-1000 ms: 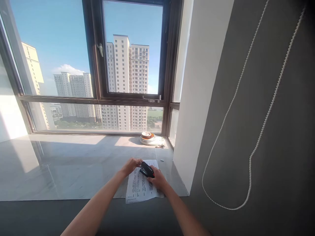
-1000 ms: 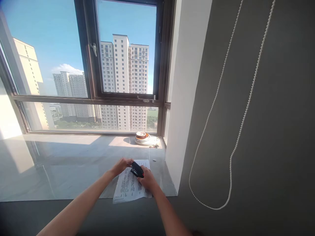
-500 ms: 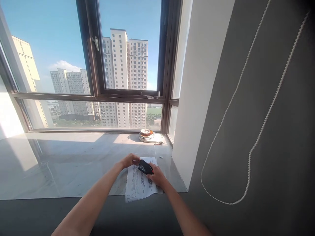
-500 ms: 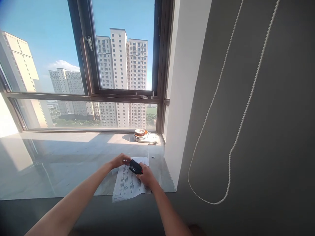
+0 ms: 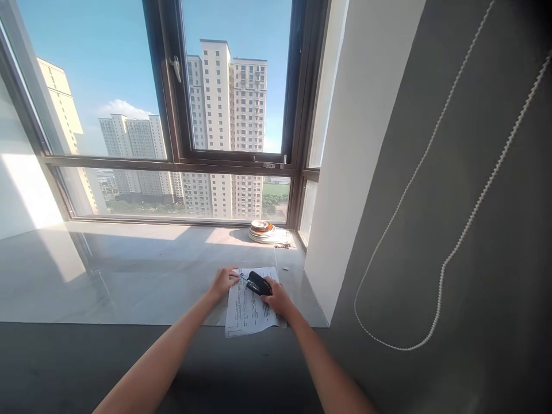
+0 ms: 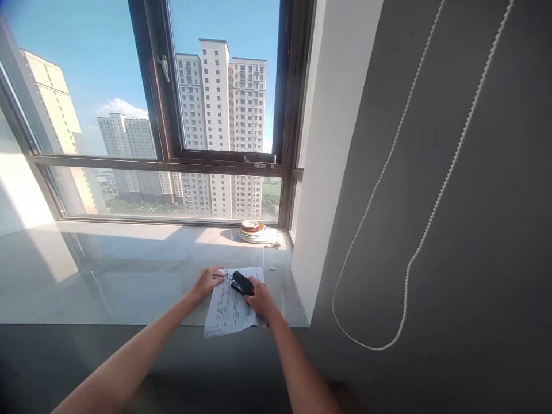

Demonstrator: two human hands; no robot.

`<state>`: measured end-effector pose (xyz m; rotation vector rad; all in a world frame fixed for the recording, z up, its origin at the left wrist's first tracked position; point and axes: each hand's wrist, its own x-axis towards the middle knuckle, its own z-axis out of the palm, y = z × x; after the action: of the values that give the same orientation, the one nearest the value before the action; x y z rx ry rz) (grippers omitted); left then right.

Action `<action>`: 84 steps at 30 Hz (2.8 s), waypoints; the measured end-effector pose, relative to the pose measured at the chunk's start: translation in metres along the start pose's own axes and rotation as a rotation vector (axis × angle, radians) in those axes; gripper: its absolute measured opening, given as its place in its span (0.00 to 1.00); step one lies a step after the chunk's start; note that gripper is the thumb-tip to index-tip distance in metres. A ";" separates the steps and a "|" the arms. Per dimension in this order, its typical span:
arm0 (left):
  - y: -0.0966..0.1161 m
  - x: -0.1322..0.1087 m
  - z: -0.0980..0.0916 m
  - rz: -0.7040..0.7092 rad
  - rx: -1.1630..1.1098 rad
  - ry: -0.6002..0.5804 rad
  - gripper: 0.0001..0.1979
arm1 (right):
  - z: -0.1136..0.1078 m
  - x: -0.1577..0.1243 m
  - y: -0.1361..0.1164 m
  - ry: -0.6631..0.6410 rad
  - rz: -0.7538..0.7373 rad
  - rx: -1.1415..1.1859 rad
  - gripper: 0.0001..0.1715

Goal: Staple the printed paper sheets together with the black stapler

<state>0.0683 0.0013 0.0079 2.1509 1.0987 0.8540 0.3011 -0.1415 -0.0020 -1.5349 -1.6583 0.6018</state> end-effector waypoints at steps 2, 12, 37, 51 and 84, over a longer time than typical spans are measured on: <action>-0.001 -0.008 0.007 -0.037 -0.095 -0.014 0.26 | -0.001 0.001 -0.001 -0.005 -0.008 -0.009 0.33; 0.022 -0.016 0.019 -0.064 -0.191 -0.117 0.26 | -0.005 0.000 -0.005 -0.008 -0.090 -0.036 0.29; -0.073 -0.075 -0.083 -0.025 0.608 -0.135 0.30 | -0.075 -0.018 0.038 0.422 0.029 0.022 0.23; -0.106 -0.128 -0.171 -0.244 0.716 -0.092 0.30 | -0.015 0.078 0.052 -0.090 0.061 -0.594 0.30; -0.115 -0.129 -0.171 -0.298 0.620 0.026 0.28 | 0.175 0.160 -0.075 -0.198 -0.193 -0.465 0.28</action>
<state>-0.1736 -0.0162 -0.0030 2.3533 1.8250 0.4346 0.1219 0.0314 -0.0099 -1.6423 -2.1823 0.2800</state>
